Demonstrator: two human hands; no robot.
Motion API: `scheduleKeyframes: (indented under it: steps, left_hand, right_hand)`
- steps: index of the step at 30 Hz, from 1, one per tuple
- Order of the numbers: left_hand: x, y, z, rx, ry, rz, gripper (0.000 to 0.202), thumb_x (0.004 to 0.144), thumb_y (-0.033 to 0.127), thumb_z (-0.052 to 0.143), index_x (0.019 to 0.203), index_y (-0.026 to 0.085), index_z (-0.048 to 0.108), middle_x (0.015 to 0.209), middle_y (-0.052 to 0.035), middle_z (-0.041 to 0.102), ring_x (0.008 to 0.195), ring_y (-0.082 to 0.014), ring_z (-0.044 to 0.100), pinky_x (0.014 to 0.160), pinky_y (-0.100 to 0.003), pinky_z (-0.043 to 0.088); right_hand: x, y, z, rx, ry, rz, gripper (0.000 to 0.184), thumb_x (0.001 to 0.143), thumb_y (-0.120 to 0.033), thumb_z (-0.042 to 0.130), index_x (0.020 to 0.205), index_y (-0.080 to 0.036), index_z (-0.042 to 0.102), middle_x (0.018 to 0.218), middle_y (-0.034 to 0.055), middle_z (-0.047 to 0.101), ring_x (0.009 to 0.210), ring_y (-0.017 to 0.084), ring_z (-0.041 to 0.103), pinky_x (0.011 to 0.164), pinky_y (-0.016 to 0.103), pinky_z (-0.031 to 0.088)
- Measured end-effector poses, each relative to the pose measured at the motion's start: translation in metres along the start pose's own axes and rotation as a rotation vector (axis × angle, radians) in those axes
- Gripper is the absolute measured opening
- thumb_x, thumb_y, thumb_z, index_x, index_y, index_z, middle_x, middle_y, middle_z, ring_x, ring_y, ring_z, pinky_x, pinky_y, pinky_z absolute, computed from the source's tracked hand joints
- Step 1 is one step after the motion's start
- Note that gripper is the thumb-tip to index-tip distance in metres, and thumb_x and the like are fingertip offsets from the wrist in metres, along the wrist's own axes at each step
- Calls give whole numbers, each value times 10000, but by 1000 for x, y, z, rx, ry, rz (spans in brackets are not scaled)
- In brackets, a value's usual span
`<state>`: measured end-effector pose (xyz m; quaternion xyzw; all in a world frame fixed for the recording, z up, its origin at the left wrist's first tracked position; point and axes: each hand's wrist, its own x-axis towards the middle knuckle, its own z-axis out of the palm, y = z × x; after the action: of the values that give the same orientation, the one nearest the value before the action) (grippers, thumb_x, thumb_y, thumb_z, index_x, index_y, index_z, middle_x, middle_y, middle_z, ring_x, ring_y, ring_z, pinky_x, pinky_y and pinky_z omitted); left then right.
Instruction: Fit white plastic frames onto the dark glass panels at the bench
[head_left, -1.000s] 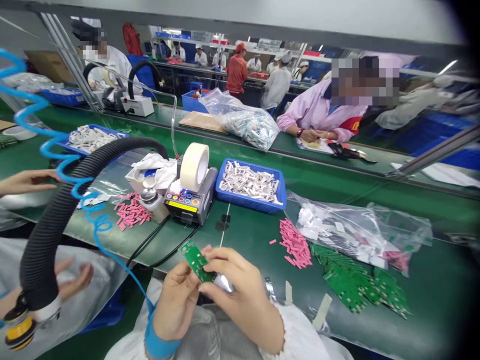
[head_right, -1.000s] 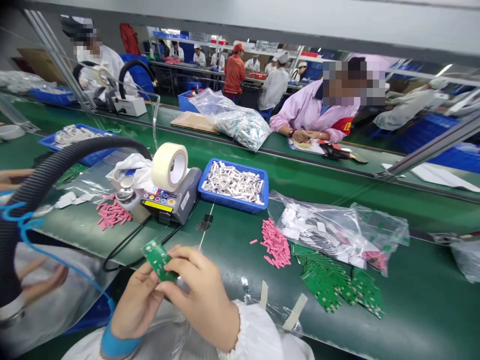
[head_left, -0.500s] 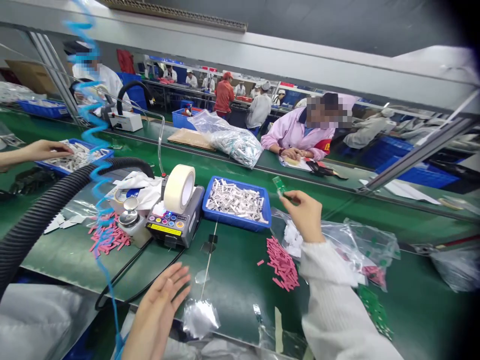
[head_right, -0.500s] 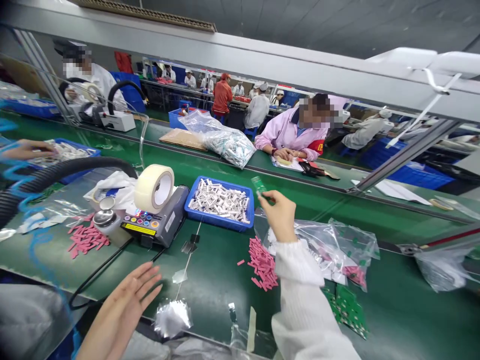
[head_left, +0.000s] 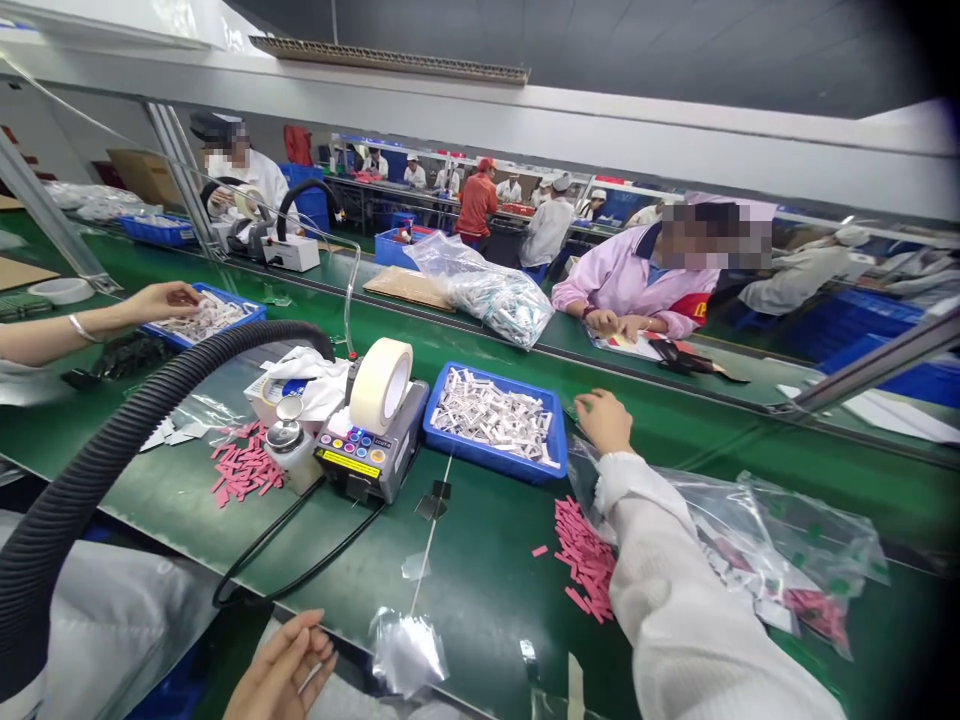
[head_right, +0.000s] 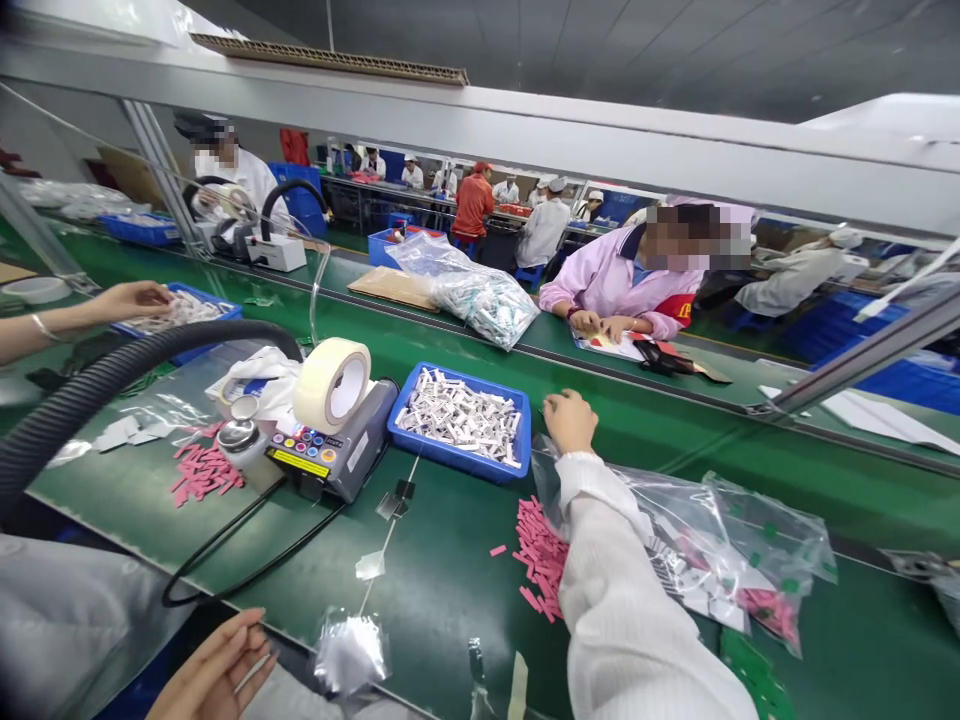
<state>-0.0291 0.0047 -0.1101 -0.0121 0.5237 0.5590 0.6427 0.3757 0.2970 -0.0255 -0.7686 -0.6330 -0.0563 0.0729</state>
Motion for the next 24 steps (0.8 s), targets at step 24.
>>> scheduleKeyframes:
  steps: [24]
  left_hand:
    - [-34,5,69,509,-508,475,286,711,322,677,982,240,717,1061,-100,694,1012,-259,602,936,-363,435]
  right_hand:
    - [-261,-145,-38,1551,-980,-136,385,796,-527,559,715,-152,529,672,29,640,527,79,575,512,187,448]
